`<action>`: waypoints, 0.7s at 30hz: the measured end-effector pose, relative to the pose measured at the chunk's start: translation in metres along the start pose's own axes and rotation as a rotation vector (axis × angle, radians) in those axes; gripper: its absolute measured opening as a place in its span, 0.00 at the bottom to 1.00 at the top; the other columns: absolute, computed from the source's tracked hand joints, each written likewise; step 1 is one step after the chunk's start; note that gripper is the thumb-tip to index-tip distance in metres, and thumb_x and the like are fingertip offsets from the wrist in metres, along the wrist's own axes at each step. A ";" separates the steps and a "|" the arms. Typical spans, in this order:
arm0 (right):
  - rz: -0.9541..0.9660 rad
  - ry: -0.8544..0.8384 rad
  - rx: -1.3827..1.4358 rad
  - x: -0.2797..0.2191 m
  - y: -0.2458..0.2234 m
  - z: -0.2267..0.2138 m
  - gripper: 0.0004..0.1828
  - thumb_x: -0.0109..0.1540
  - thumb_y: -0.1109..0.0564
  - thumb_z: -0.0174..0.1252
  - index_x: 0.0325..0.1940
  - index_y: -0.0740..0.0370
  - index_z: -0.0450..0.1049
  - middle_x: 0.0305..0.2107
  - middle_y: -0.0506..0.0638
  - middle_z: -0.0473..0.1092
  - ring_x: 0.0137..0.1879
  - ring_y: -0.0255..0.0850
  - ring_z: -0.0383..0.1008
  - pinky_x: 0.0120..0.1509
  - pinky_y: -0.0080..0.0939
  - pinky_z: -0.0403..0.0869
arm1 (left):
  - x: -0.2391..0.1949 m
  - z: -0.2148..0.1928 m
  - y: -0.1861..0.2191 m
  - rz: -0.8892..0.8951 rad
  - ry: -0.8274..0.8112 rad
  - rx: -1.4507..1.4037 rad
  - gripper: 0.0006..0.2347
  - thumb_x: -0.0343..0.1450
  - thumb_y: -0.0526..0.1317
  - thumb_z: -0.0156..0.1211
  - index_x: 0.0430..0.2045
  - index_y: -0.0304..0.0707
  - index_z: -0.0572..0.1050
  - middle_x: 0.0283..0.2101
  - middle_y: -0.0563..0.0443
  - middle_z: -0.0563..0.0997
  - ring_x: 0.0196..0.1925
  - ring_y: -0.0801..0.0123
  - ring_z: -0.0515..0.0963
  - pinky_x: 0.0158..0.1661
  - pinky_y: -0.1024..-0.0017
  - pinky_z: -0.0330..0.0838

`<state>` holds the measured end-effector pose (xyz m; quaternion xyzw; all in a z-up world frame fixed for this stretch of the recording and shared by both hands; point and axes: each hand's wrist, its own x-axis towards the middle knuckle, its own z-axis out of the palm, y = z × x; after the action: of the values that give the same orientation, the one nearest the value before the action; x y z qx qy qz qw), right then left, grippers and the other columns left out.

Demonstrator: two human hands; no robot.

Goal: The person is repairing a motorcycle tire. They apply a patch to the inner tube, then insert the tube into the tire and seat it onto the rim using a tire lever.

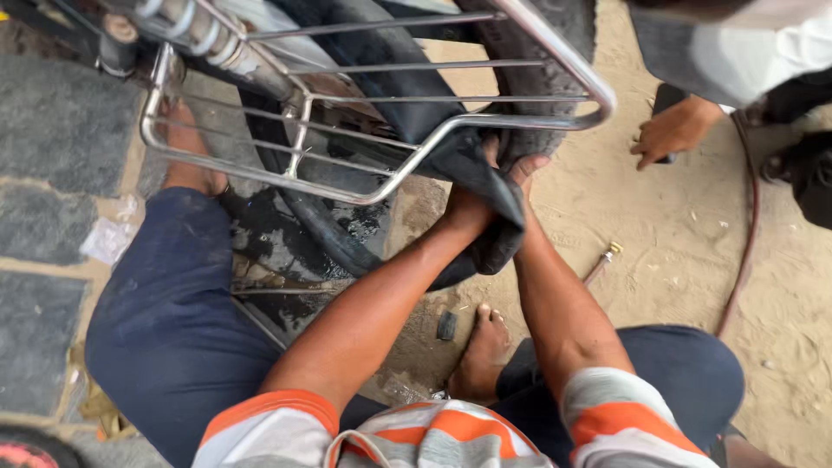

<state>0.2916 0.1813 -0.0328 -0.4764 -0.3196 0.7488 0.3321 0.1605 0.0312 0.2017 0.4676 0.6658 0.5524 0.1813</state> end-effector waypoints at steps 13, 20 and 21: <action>-0.166 -0.310 0.040 -0.086 -0.111 0.138 0.44 0.67 0.26 0.36 0.75 0.59 0.60 0.70 0.51 0.64 0.73 0.45 0.65 0.78 0.48 0.61 | 0.038 -0.039 -0.160 -0.036 -0.352 0.386 0.17 0.74 0.43 0.61 0.55 0.33 0.75 0.54 0.35 0.80 0.56 0.50 0.78 0.58 0.60 0.72; -0.535 -0.303 -0.152 -0.081 -0.180 0.054 0.55 0.66 0.19 0.34 0.77 0.67 0.60 0.70 0.61 0.65 0.75 0.51 0.64 0.81 0.54 0.60 | 0.006 -0.065 -0.134 -0.050 -0.176 0.433 0.16 0.71 0.37 0.63 0.54 0.35 0.77 0.57 0.34 0.78 0.62 0.44 0.75 0.60 0.54 0.69; -0.659 -0.221 -0.266 -0.069 -0.177 0.039 0.56 0.66 0.18 0.35 0.78 0.66 0.58 0.70 0.60 0.63 0.75 0.51 0.63 0.80 0.55 0.60 | 0.000 -0.057 -0.112 -0.015 -0.154 0.490 0.16 0.72 0.37 0.62 0.55 0.35 0.76 0.58 0.35 0.78 0.63 0.44 0.75 0.63 0.55 0.69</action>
<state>0.3117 0.2214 0.1557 -0.3031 -0.5845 0.6004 0.4540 0.0697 0.0044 0.1187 0.5334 0.7675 0.3359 0.1166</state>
